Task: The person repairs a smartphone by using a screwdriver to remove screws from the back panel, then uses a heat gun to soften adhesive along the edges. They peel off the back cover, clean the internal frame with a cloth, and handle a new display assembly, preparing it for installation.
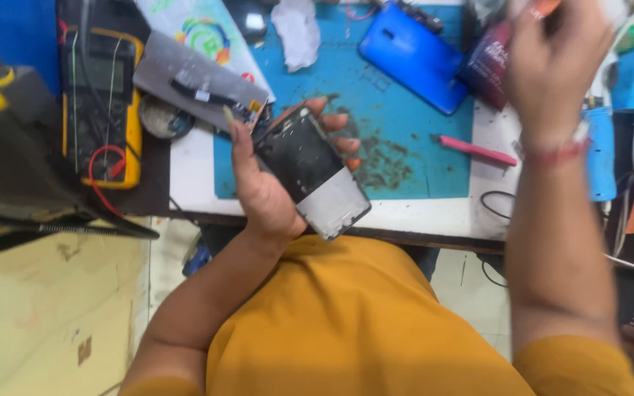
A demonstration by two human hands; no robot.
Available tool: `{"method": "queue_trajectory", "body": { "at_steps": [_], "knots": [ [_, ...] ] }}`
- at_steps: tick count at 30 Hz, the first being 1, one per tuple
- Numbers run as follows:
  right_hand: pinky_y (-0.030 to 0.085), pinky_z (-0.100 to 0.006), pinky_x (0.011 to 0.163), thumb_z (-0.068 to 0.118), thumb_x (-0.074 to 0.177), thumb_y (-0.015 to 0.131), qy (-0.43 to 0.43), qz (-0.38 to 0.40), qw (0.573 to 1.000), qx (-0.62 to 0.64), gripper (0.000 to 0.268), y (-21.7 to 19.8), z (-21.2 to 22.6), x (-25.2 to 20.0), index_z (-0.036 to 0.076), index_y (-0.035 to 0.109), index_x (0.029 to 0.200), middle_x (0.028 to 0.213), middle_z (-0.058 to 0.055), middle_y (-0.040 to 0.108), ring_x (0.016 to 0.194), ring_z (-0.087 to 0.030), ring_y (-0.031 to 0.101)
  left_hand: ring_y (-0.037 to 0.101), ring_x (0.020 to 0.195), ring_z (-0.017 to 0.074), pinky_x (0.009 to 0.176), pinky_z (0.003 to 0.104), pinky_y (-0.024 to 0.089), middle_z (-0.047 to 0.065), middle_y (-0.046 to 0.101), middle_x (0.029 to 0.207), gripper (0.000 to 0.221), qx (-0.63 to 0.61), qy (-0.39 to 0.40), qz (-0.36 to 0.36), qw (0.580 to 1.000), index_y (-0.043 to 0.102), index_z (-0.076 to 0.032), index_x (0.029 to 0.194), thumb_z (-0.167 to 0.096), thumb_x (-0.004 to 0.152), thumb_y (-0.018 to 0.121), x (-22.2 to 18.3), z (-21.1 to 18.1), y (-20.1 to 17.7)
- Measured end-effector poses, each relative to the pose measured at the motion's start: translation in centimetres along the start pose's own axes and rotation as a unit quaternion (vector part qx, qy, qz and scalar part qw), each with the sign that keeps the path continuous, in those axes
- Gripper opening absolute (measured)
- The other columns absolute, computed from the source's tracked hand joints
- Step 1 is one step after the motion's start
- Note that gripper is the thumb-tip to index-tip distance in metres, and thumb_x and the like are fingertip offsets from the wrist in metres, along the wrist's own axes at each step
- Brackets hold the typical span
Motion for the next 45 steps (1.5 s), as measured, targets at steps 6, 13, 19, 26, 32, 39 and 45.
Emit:
{"method": "queue_trajectory", "body": {
  "at_steps": [6, 13, 19, 26, 32, 39, 45],
  "knots": [
    [0.054, -0.033, 0.066, -0.004, 0.083, 0.075, -0.083, 0.177, 0.964, 0.182, 0.020, 5.5, 16.4, -10.2, 0.007, 0.070, 0.098, 0.092, -0.009, 0.070, 0.079, -0.024, 0.069, 0.065, 0.116, 0.0308, 0.106, 0.048, 0.053, 0.021, 0.063, 0.129, 0.090, 0.022, -0.001, 0.008, 1.000, 0.048, 0.004, 0.146, -0.074, 0.105, 0.029, 0.9, 0.3, 0.2],
    [0.057, -0.035, 0.076, -0.001, 0.100, 0.073, -0.082, 0.032, 0.992, 0.094, 0.012, 4.6, 17.5, -7.9, 0.005, 0.067, 0.108, 0.101, -0.011, 0.068, 0.086, -0.028, 0.069, 0.051, 0.139, 0.0249, 0.124, 0.038, 0.038, 0.018, 0.053, 0.148, 0.094, 0.106, -0.024, 0.044, 0.993, 0.039, 0.004, 0.152, -0.076, 0.103, 0.034, 0.2, 3.7, 1.2],
    [0.055, -0.038, 0.072, 0.000, 0.093, 0.077, -0.090, 0.053, 0.992, 0.071, 0.013, 4.0, 17.7, -7.3, 0.005, 0.069, 0.103, 0.092, -0.013, 0.067, 0.079, -0.029, 0.068, 0.050, 0.140, 0.0261, 0.124, 0.039, 0.037, 0.020, 0.051, 0.148, 0.100, 0.186, 0.009, 0.073, 0.980, 0.038, 0.007, 0.153, -0.079, 0.103, 0.033, -0.1, 3.0, 1.6],
    [0.055, -0.035, 0.071, 0.002, 0.094, 0.077, -0.078, 0.059, 0.991, 0.086, 0.012, 3.6, 17.5, -7.2, 0.006, 0.066, 0.099, 0.091, -0.011, 0.067, 0.078, -0.028, 0.068, 0.049, 0.144, 0.0259, 0.128, 0.039, 0.036, 0.020, 0.050, 0.153, 0.101, 0.199, 0.013, 0.111, 0.974, 0.038, 0.006, 0.151, -0.082, 0.101, 0.035, -0.1, 2.7, 2.6],
    [0.053, -0.037, 0.069, 0.003, 0.095, 0.077, -0.036, 0.067, 0.994, 0.075, 0.012, 4.5, 17.1, -7.5, 0.005, 0.068, 0.101, 0.092, -0.010, 0.068, 0.078, -0.028, 0.068, 0.043, 0.147, 0.0243, 0.128, 0.041, 0.033, 0.020, 0.040, 0.158, 0.094, 0.181, -0.008, 0.091, 0.979, 0.030, -0.003, 0.157, -0.077, 0.100, 0.037, 0.2, 3.4, 2.2],
    [0.054, -0.039, 0.068, 0.003, 0.087, 0.076, -0.166, 0.144, 0.963, 0.159, 0.016, 4.3, 19.2, -8.7, 0.006, 0.071, 0.102, 0.093, -0.010, 0.070, 0.079, -0.028, 0.070, 0.051, 0.138, 0.0296, 0.121, 0.047, 0.042, 0.018, 0.048, 0.148, 0.086, 0.142, -0.029, 0.121, 0.982, 0.036, -0.002, 0.150, -0.075, 0.104, 0.034, 0.5, 2.9, 2.1],
    [0.056, -0.035, 0.072, 0.005, 0.095, 0.076, -0.088, 0.065, 0.987, 0.119, 0.016, 4.4, 18.4, -9.1, 0.007, 0.069, 0.109, 0.101, -0.009, 0.069, 0.086, -0.027, 0.071, 0.051, 0.131, 0.0244, 0.121, 0.042, 0.040, 0.018, 0.050, 0.145, 0.088, 0.171, -0.067, 0.114, 0.976, 0.040, -0.001, 0.149, -0.077, 0.103, 0.037, 1.0, 3.6, 1.6]
  ]
}}
Point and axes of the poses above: each hand's wrist, its own x-axis towards the middle knuckle, its own y-axis out of the palm, z = x × y, the point moved 9 cm from there along x, towards the middle knuckle
